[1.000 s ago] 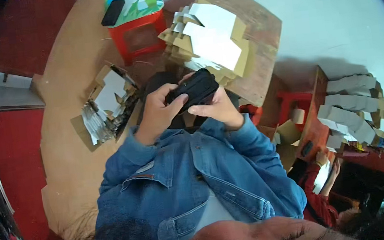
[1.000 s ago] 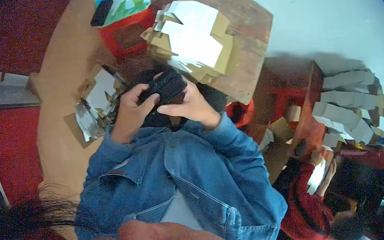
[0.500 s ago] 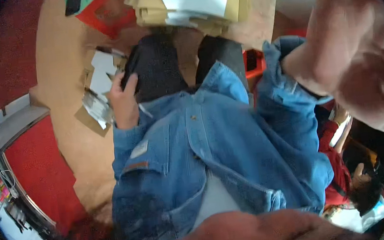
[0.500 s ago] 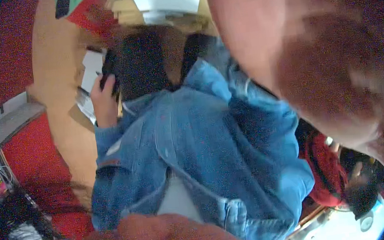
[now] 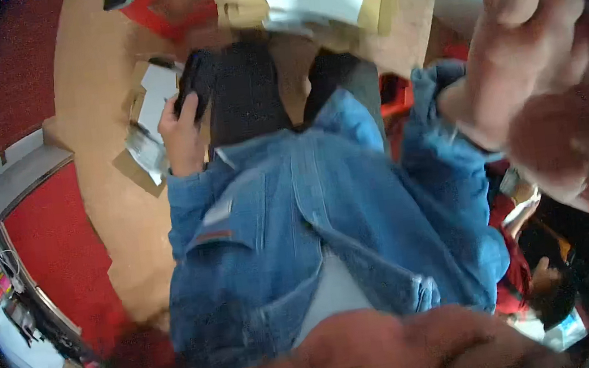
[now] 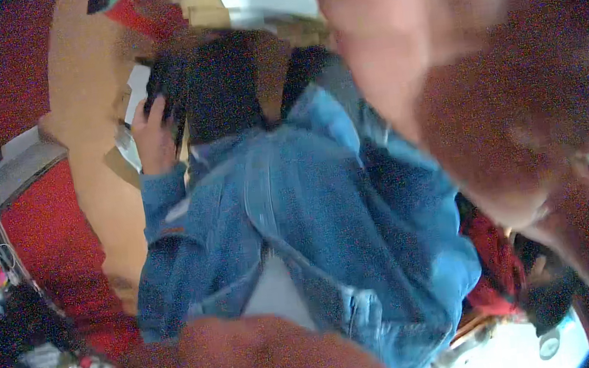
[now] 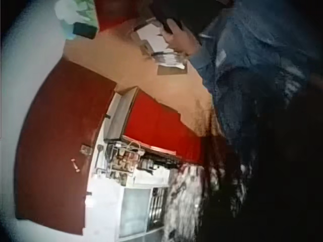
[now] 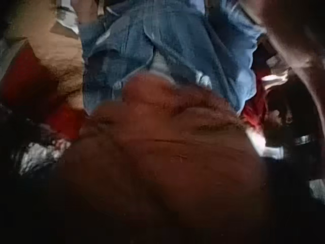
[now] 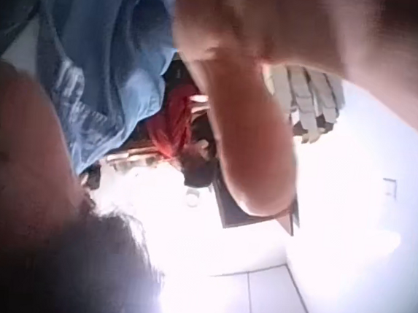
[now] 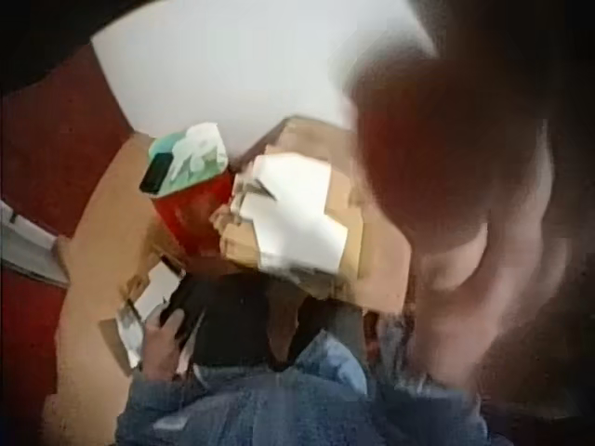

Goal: Folding and stacking cardboard boxes at a manual assembly station.

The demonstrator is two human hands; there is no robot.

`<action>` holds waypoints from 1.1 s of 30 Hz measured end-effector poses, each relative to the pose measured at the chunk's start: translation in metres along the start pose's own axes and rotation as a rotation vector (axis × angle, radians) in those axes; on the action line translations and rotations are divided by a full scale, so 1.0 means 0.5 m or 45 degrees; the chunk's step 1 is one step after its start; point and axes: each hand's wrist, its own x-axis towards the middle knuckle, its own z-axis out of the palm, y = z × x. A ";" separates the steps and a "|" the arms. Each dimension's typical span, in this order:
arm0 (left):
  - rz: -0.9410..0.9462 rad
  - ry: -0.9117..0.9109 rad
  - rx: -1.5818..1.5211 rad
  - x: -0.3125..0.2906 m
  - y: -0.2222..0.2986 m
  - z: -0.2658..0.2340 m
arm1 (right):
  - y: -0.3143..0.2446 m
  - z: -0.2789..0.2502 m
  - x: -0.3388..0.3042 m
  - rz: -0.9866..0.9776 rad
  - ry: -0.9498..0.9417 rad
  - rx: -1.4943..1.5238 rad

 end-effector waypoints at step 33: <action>-0.016 0.206 -0.468 0.714 -0.074 0.125 | 0.130 -0.058 -0.457 1.615 0.610 -0.562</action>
